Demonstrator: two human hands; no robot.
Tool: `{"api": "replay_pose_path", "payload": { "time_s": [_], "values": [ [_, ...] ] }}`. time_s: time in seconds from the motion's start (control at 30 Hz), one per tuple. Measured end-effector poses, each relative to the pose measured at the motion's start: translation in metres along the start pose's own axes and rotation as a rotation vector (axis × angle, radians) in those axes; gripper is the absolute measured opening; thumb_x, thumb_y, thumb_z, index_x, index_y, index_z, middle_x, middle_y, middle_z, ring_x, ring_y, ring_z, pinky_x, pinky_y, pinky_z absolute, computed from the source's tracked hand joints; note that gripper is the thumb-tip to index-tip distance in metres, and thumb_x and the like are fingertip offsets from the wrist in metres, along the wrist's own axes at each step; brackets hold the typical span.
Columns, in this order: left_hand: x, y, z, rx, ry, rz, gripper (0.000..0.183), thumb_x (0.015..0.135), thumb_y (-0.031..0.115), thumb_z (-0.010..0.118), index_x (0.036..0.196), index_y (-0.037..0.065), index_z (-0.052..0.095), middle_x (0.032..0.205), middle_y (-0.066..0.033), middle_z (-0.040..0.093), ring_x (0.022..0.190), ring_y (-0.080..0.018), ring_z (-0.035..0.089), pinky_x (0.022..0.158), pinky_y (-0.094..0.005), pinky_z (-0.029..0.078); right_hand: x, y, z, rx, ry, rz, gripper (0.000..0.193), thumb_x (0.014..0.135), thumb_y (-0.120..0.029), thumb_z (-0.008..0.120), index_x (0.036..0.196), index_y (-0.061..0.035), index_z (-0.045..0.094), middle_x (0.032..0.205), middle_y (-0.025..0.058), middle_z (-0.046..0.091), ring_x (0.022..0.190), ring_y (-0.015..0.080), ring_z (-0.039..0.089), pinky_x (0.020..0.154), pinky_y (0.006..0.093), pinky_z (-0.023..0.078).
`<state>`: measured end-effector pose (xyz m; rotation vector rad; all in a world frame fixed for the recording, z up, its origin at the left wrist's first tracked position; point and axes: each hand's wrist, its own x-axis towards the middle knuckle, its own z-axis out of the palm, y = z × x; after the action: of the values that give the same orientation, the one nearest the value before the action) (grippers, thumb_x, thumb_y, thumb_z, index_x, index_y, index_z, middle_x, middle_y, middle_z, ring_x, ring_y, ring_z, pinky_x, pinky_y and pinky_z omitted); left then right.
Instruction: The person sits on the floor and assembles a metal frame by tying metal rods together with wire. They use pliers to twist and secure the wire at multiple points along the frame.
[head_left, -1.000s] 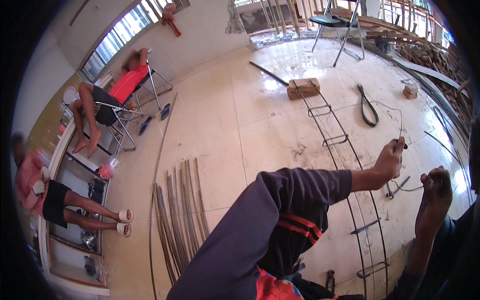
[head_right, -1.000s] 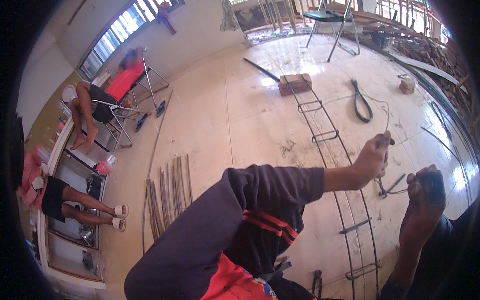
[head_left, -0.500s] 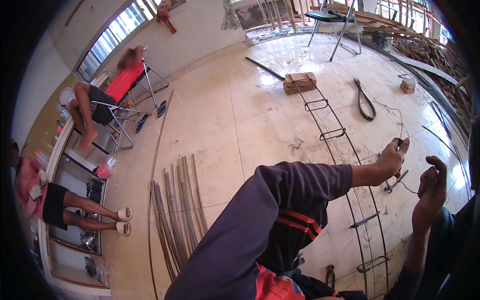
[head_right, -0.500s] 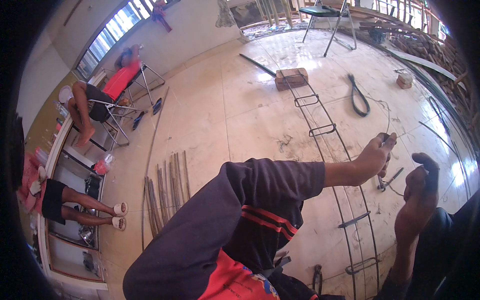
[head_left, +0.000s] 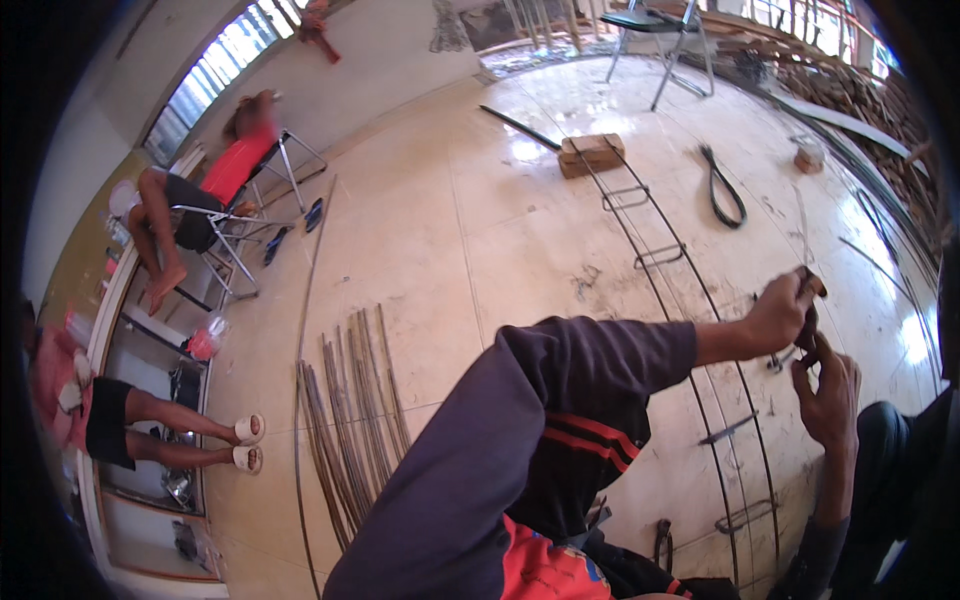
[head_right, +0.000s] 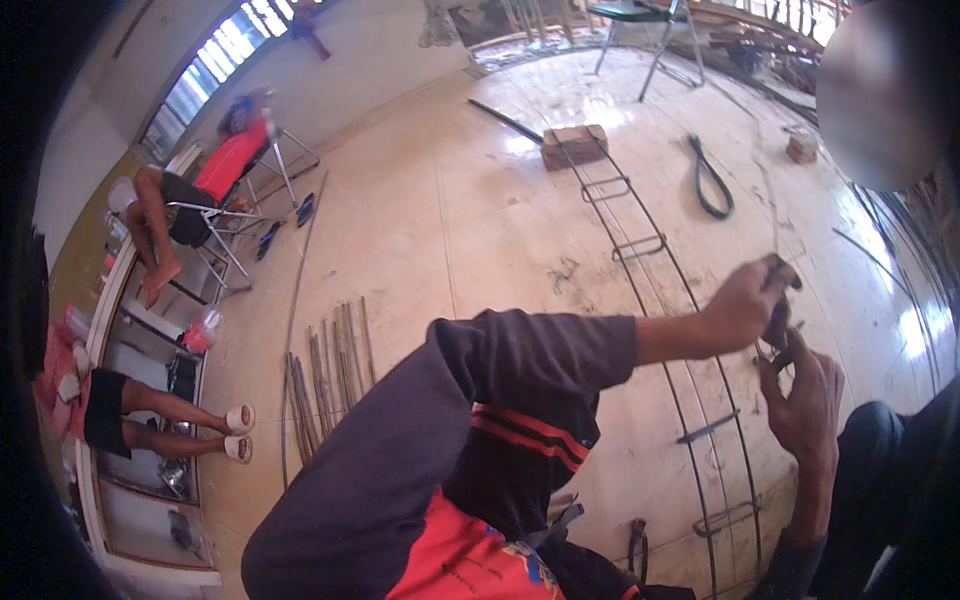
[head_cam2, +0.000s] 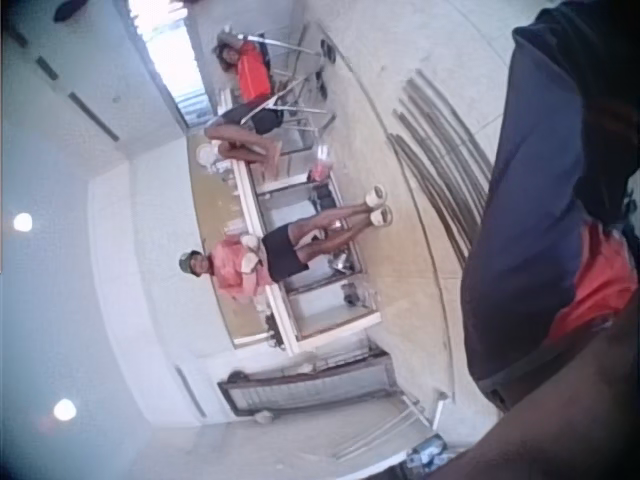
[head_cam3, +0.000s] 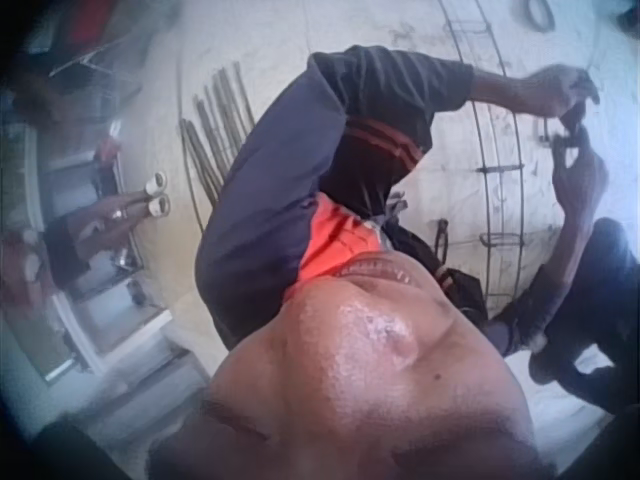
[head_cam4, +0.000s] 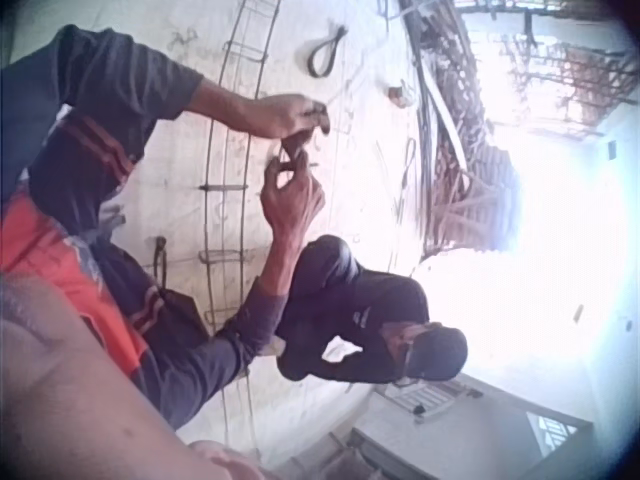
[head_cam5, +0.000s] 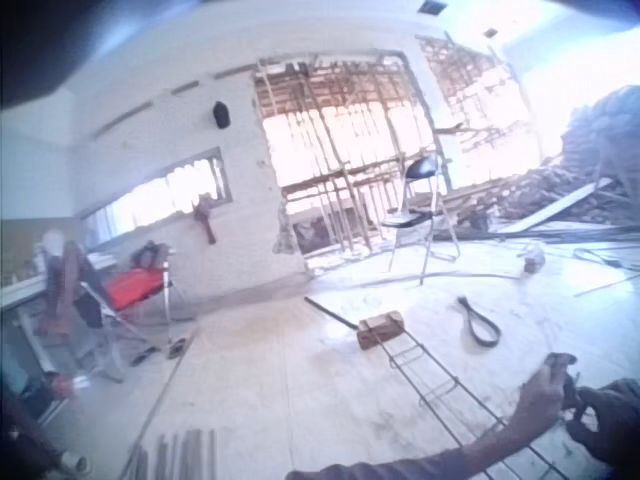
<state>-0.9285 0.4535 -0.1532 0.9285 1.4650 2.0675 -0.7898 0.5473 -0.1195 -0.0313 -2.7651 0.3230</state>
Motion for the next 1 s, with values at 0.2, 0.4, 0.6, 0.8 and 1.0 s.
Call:
{"api": "replay_pose_path", "payload": {
  "time_s": [0.2,0.4,0.6,0.8,1.0],
  "values": [
    [0.019,0.017,-0.024,0.069,0.101,-0.078,0.024,0.100,0.027,0.047,0.106,0.006,0.057,0.075,-0.0017,0.053,0.063,-0.0088,0.053,0.056,-0.0256,0.043,0.016,0.007,0.006,-0.328,0.180,-0.095,0.014,0.082,-0.024,0.068,0.085,-0.0098,0.066,0.064,0.0065,0.061,0.067,0.0239,0.059,0.062,0.0393,0.046],
    [0.011,0.043,-0.029,-0.056,0.240,-0.160,0.033,0.100,0.024,0.045,0.118,-0.003,0.050,0.088,-0.0115,0.061,0.076,-0.0248,0.068,0.073,-0.0341,0.058,0.002,0.008,0.001,-0.145,0.053,-0.102,0.024,0.089,-0.029,0.060,0.082,-0.0073,0.065,0.061,0.0090,0.063,0.071,0.0251,0.060,0.075,0.0374,0.043],
    [0.015,0.046,-0.034,0.043,0.216,-0.177,0.040,0.101,0.032,0.043,0.102,-0.005,0.058,0.085,-0.0144,0.065,0.070,-0.0211,0.067,0.063,-0.0320,0.057,-0.008,0.008,-0.005,-0.105,0.045,0.033,0.033,0.091,-0.037,0.058,0.082,-0.0061,0.064,0.055,0.0133,0.057,0.047,0.0301,0.056,0.047,0.0400,0.043],
    [-0.015,0.074,-0.024,0.586,-0.188,-0.137,0.043,0.094,0.033,0.059,0.082,-0.007,0.068,0.065,-0.0121,0.067,0.045,-0.0123,0.057,0.049,-0.0249,0.047,-0.032,0.027,0.000,-0.306,0.029,0.112,0.041,0.091,-0.040,0.054,0.072,-0.0061,0.064,0.055,0.0108,0.059,0.052,0.0272,0.063,0.052,0.0400,0.048],
    [-0.012,0.091,-0.001,1.104,-0.145,0.834,0.026,0.091,0.026,0.060,0.103,0.004,0.065,0.090,-0.0135,0.066,0.098,-0.0310,0.059,0.089,-0.0399,0.041,-0.031,0.009,-0.031,-0.020,-0.046,0.047,0.036,0.092,-0.037,0.056,0.079,-0.0053,0.067,0.058,0.0096,0.062,0.047,0.0248,0.058,0.051,0.0381,0.045]
  ]
}}
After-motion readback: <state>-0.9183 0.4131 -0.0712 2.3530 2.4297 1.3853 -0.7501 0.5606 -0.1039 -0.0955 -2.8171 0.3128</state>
